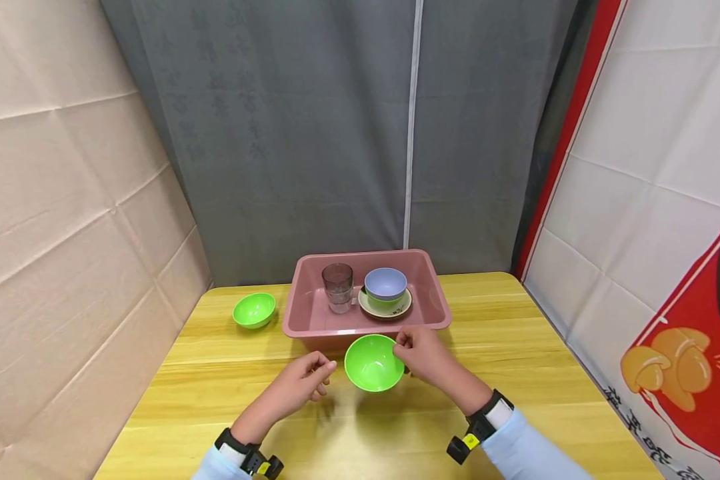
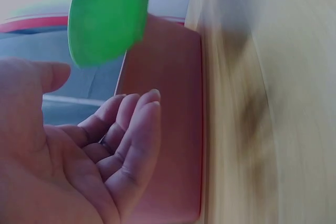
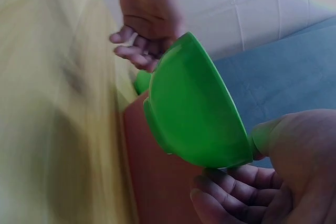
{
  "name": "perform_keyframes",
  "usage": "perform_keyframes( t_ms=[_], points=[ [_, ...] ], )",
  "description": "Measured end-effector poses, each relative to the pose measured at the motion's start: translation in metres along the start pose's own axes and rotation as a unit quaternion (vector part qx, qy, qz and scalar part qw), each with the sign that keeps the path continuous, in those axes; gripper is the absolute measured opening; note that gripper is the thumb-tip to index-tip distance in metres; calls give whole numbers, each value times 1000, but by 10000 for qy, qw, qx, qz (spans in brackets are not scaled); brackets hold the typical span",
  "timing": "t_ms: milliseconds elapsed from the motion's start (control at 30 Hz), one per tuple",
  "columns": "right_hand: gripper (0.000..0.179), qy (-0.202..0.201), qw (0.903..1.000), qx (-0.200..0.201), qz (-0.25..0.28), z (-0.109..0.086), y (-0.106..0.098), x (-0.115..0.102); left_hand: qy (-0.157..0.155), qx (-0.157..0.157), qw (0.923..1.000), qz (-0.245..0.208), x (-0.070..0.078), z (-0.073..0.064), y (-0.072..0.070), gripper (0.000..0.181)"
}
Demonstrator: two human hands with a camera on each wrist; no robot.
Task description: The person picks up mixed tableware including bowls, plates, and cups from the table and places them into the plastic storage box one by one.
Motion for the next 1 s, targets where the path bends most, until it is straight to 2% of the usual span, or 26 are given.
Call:
perform_keyframes(
  t_ms=[100,200,333,433,667,867,1000],
  points=[
    [12,121,9999,11,3,4,-10,1,139,-48,9989,441,-6,-4,-9,33],
    [12,245,9997,-4,-10,10,-19,2,350,-86,9946,973,-13,-6,-17,28],
    [12,422,9990,-104,47,19,-30,3,409,-49,9891,1412,-26,-6,-27,30],
    [14,550,9983,-126,129,28,-38,5,444,159,9838,1728,-34,-6,-37,32],
    [20,579,9975,91,384,49,-56,11,737,841,9641,2407,-43,-6,-59,40],
    [26,871,9947,331,429,72,-62,26,680,1066,9517,2796,-46,-3,-72,43],
    [27,942,9936,546,289,94,-65,33,660,1105,9494,2864,-51,-2,-75,44]
  ],
)
Point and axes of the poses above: each hand's wrist, its own z-axis towards the middle knuckle, its own y-axis out of the palm, x = y × z, the point moved 9 cm from there along z, towards the middle knuckle, and after that the axes turned 13 degrees about x, right-handed, at the moved point
